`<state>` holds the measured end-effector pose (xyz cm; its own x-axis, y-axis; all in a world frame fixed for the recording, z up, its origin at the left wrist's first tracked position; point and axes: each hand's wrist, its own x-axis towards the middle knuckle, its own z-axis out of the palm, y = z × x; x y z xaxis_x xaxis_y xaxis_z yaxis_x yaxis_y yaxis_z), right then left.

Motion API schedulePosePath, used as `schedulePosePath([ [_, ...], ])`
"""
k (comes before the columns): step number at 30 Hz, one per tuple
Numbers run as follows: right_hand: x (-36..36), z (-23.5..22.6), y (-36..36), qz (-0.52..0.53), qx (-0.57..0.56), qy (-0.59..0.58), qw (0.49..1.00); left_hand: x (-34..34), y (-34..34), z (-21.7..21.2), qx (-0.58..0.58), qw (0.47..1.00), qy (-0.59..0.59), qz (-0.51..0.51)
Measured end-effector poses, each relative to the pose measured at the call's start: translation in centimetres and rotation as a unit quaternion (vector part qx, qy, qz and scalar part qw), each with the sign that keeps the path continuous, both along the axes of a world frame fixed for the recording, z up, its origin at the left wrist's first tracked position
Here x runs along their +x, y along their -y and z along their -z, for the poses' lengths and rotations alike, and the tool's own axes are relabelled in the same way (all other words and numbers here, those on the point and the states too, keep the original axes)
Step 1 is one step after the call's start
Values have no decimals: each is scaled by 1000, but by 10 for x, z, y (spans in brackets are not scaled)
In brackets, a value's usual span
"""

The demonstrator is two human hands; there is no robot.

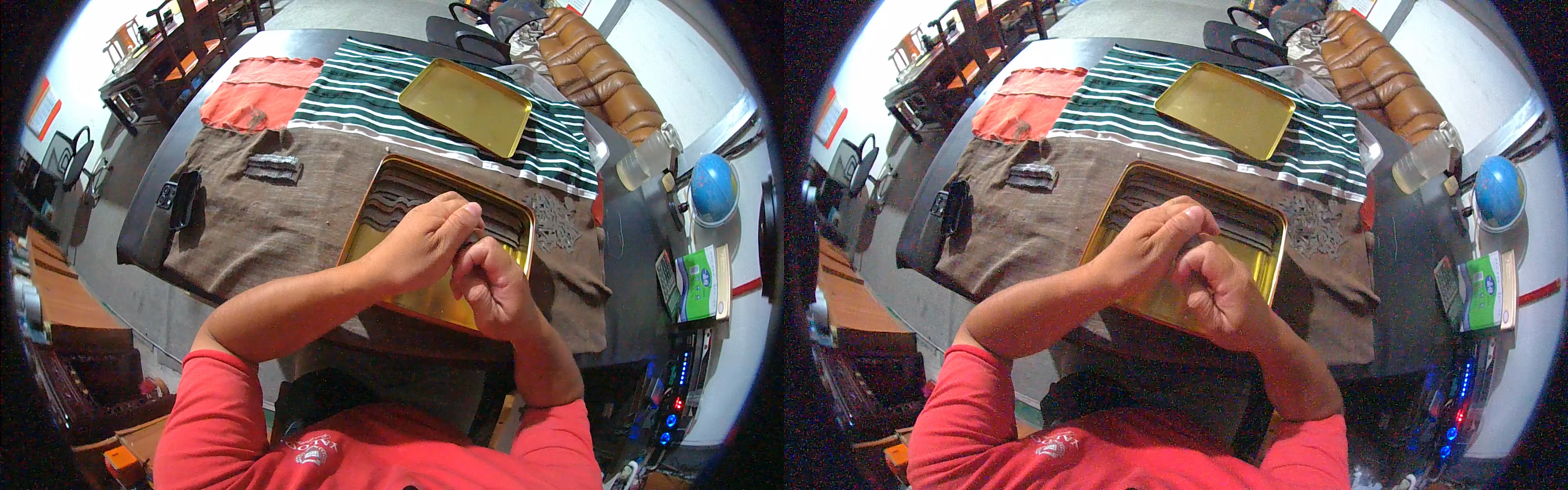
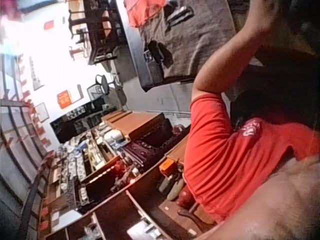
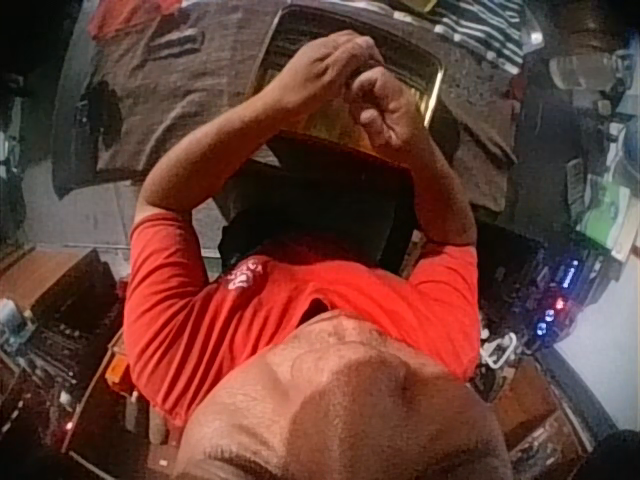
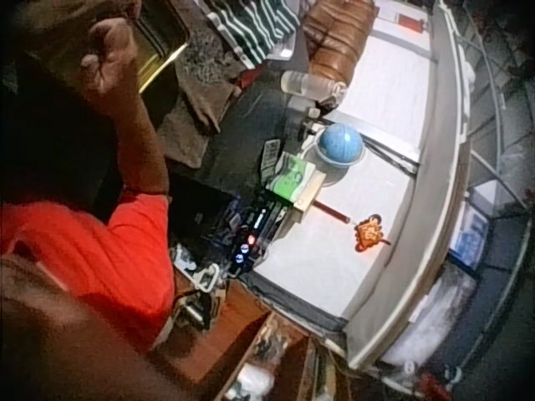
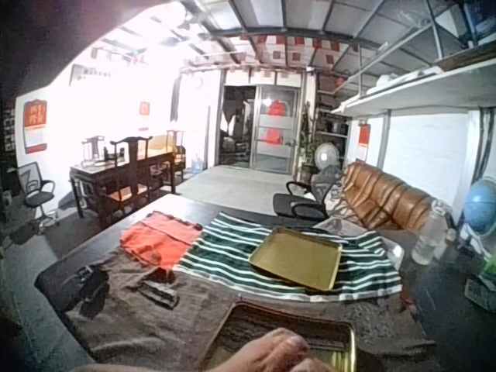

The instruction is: The person repeatedly picks up small dark metal pieces from a gold tray, manipulates them with both hands, and places them back into the tray. The person also briefly reaches under the table to retrieve additional pieces and continues the same handling cycle.

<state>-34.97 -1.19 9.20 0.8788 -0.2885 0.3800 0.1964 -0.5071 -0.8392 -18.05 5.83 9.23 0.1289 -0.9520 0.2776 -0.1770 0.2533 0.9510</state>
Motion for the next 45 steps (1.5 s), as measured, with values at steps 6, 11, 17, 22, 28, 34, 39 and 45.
schedulePosePath([
  [6, 0, 6, -2, -2, 17, 29, 999, -1, -1, 3, -13, 1000, 23, 7],
  [11, -2, 5, -6, 52, 113, 66, 990, -12, 0, 6, 72, 914, -373, 143],
  [17, 0, 5, -1, 61, -89, 108, 988, -22, -9, 0, -12, 929, -325, 176],
  [22, 2, 1, -1, 76, -121, 107, 984, -18, -6, -5, 6, 926, -307, 219],
  [28, 7, -6, -2, 86, -204, 120, 968, -21, -10, -6, 4, 932, -324, 164],
  [34, 4, -3, -1, 84, -213, 97, 969, -15, -4, -1, 48, 826, -508, 239],
  [39, 2, 4, -2, 95, -234, 73, 965, -16, -11, -7, 30, 922, -346, 169],
  [45, 3, 3, 1, 90, -295, 68, 949, -18, -9, -10, 66, 910, -382, 147],
])
